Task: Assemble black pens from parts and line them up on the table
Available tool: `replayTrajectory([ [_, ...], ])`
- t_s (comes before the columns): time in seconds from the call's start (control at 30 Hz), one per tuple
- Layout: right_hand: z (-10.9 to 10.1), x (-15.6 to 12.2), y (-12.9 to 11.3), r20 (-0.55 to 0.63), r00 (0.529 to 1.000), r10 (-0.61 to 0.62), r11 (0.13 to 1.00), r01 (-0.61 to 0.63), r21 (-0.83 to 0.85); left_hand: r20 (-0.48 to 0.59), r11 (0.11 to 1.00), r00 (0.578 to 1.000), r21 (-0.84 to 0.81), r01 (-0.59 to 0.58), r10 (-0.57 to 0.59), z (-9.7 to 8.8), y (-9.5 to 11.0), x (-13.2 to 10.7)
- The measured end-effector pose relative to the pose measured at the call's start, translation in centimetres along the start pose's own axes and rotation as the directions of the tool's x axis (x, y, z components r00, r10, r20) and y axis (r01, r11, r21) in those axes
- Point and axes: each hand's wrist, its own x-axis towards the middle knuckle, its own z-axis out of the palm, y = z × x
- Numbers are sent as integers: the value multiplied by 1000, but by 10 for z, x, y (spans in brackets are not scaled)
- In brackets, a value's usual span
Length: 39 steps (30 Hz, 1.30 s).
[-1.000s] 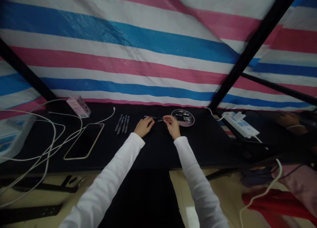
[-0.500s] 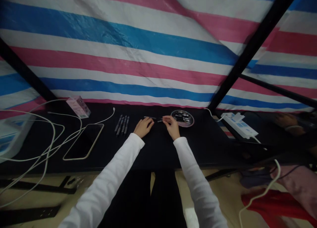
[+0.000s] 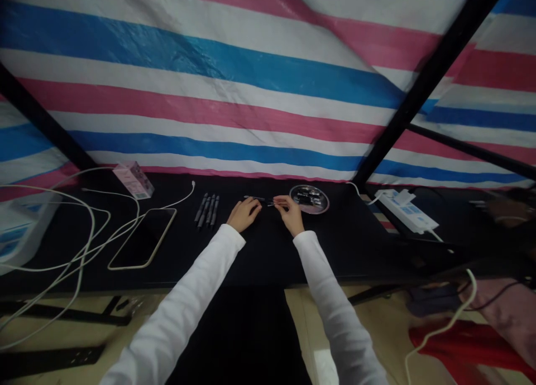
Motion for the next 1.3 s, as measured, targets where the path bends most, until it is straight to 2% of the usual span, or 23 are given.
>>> replayTrajectory([
  [0.37,3,-1,-1,85,996,0,1000,-2,29,6,1000,1000,20,-7,7,-1,-1,0],
  [0.43,1,-1,-1,72,997,-15,999,18,-35,-11,999,1000,35,1,0,0,-2,0],
  [0.5,-2,-1,1,60,996,-59,983,69,-168,-19,999,1000,47,17,-16,0,-2,0],
  [0.63,-9,-2,9,168,971,-173,864,231,-446,-3,996,999,79,43,-43,1,-3,0],
  [0.73,-11,-3,12,251,950,-187,805,294,-514,3,992,998,112,61,-62,1,-4,0],
  [1.0,-10,-4,12,309,942,-129,721,303,-623,0,989,995,109,96,-96,0,-4,1],
  [1.1,-11,-3,16,301,947,-114,715,289,-636,2,987,994,119,110,-111,-1,-4,0],
  [1.3,-16,-1,10,175,977,-122,724,208,-657,-15,983,995,154,103,-102,-4,-3,-1],
])
